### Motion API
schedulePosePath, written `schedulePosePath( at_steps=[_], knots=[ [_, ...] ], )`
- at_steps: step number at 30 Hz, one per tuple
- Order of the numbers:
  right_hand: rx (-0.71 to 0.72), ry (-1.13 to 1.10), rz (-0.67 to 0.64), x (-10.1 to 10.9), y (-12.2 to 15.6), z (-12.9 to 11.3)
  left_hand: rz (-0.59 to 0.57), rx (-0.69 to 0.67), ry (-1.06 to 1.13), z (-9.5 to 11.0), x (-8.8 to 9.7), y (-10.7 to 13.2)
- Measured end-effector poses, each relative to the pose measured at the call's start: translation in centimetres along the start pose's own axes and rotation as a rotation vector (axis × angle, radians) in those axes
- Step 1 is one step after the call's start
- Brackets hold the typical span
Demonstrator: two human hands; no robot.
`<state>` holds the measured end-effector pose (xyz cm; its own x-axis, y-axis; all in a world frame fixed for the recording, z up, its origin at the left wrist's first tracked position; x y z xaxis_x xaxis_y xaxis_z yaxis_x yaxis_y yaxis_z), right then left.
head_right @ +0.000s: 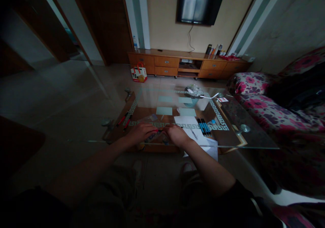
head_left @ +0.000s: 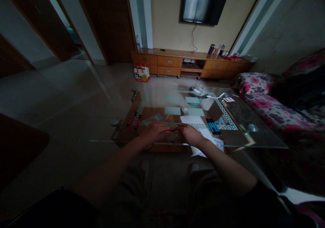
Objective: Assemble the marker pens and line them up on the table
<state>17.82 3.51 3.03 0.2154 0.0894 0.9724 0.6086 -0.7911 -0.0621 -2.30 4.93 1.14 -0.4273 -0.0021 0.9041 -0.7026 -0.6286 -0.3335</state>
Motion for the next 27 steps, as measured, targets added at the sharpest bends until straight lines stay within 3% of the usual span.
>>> schedulePosePath(
  at_steps=[27],
  knots=[
    [0.011,0.066,0.007,0.66,0.09,-0.34,-0.034,0.016,-0.022,0.05,-0.10,-0.01]
  ],
)
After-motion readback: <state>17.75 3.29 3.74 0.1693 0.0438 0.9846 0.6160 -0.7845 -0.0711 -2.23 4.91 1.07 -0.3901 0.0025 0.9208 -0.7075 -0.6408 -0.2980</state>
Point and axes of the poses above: each hand's wrist, its own y-axis away from the middle knuckle, its own x-axis out of the back of the hand, z = x × y, the point moved 3 cm from there along -y, towards the middle knuckle, and after that the axes turned 2 degrees about z, right-handed, at the moved point
